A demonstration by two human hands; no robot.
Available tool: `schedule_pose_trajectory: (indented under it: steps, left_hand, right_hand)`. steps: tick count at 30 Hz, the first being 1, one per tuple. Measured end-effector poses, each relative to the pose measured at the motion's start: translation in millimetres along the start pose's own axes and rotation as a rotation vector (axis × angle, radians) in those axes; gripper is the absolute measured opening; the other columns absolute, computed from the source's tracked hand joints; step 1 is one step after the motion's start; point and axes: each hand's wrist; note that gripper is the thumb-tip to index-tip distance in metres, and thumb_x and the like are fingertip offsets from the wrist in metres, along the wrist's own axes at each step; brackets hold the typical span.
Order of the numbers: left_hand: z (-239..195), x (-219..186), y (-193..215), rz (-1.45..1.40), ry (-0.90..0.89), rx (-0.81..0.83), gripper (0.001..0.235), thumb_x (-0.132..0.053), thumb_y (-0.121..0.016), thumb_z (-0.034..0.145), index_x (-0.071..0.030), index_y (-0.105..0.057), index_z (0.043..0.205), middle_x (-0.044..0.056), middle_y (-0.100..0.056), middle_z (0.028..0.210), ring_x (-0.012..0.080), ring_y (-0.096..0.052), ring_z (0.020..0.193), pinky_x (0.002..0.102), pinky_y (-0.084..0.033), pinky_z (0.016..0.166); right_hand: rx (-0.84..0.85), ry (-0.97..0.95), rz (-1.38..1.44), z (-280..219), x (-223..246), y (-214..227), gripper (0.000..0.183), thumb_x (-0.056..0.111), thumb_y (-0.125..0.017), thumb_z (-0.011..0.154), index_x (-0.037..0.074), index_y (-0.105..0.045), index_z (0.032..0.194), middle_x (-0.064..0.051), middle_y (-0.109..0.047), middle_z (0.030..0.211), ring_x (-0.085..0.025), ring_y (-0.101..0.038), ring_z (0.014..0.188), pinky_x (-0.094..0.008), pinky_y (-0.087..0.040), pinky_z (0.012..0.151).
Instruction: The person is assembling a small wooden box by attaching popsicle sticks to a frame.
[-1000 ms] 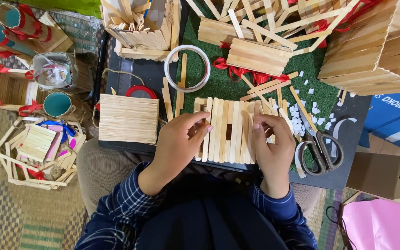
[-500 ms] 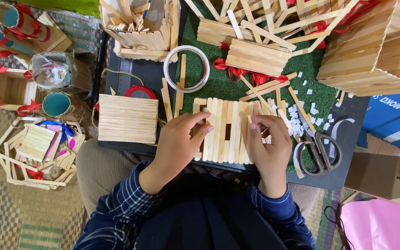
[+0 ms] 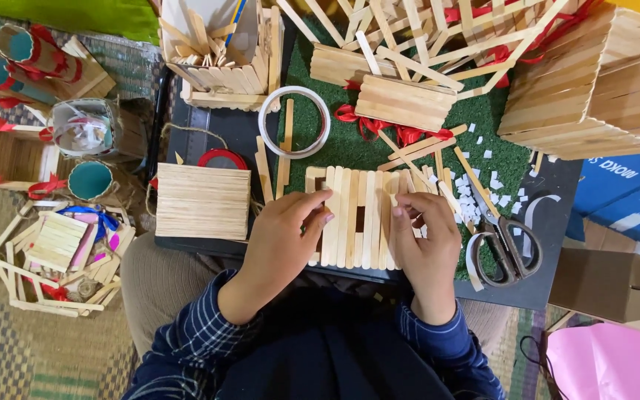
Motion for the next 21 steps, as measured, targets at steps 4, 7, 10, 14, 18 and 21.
schedule_pose_trajectory:
  steps: [4, 7, 10, 14, 18, 21]
  left_hand:
    - [-0.3, -0.3, 0.3, -0.011, -0.007, -0.005, 0.026, -0.019, -0.071, 0.096, -0.009, -0.075, 0.120, 0.014, -0.074, 0.089, 0.0266, -0.073, 0.072, 0.029, -0.058, 0.055]
    - [-0.3, -1.0, 2.7, -0.028, 0.007, 0.033, 0.028, -0.018, -0.070, 0.096, -0.008, -0.074, 0.122, 0.015, -0.074, 0.091, 0.0263, -0.073, 0.073, 0.028, -0.059, 0.057]
    - [-0.2, -0.6, 2.1, -0.030, -0.006, 0.028, 0.027, -0.017, -0.070, 0.096, -0.008, -0.074, 0.121, 0.015, -0.074, 0.091, 0.0264, -0.073, 0.072, 0.028, -0.058, 0.056]
    - [-0.6, 4.0, -1.1, -0.036, -0.021, 0.017, 0.027, -0.017, -0.069, 0.097, -0.008, -0.074, 0.122, 0.016, -0.073, 0.092, 0.0266, -0.072, 0.072, 0.026, -0.058, 0.055]
    - [-0.5, 4.9, -1.4, -0.032, -0.029, 0.017, 0.027, -0.018, -0.069, 0.097, -0.009, -0.074, 0.122, 0.016, -0.074, 0.093, 0.0256, -0.072, 0.073, 0.024, -0.058, 0.056]
    - [-1.1, 3.0, 3.1, -0.055, -0.024, 0.060, 0.028, -0.018, -0.067, 0.098, -0.008, -0.073, 0.124, 0.017, -0.073, 0.096, 0.0273, -0.074, 0.078, 0.026, -0.059, 0.058]
  right_hand:
    - [-0.004, 0.020, -0.009, 0.0, 0.4, -0.8, 0.008, 0.001, -0.069, 0.098, 0.002, -0.074, 0.104, -0.013, -0.064, 0.090, -0.027, -0.062, 0.070, -0.035, -0.053, 0.059]
    - [-0.008, 0.014, -0.011, -0.2, 1.8, -1.4, 0.007, 0.000, -0.069, 0.097, 0.001, -0.074, 0.103, -0.014, -0.064, 0.091, -0.029, -0.062, 0.070, -0.037, -0.053, 0.059]
    - [-0.010, 0.029, -0.018, -1.2, -0.4, -2.7, 0.008, 0.001, -0.069, 0.098, 0.002, -0.074, 0.103, -0.013, -0.064, 0.093, -0.028, -0.062, 0.070, -0.036, -0.053, 0.059]
    - [-0.003, 0.032, -0.039, -2.6, -2.2, -3.6, 0.009, 0.001, -0.069, 0.098, 0.003, -0.074, 0.104, -0.012, -0.064, 0.095, -0.025, -0.061, 0.069, -0.034, -0.053, 0.059]
    - [0.005, 0.036, -0.076, -3.9, -3.1, -5.1, 0.007, 0.003, -0.071, 0.097, 0.003, -0.074, 0.102, -0.012, -0.063, 0.096, -0.026, -0.062, 0.070, -0.035, -0.054, 0.059]
    - [0.020, 0.016, -0.089, -3.0, 1.3, -4.5, 0.006, 0.001, -0.071, 0.096, 0.001, -0.074, 0.102, -0.014, -0.063, 0.097, -0.027, -0.062, 0.070, -0.036, -0.054, 0.059]
Point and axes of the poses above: each hand's wrist, its own z-axis towards the middle knuckle, its own y-axis out of the back of the hand, x = y × z
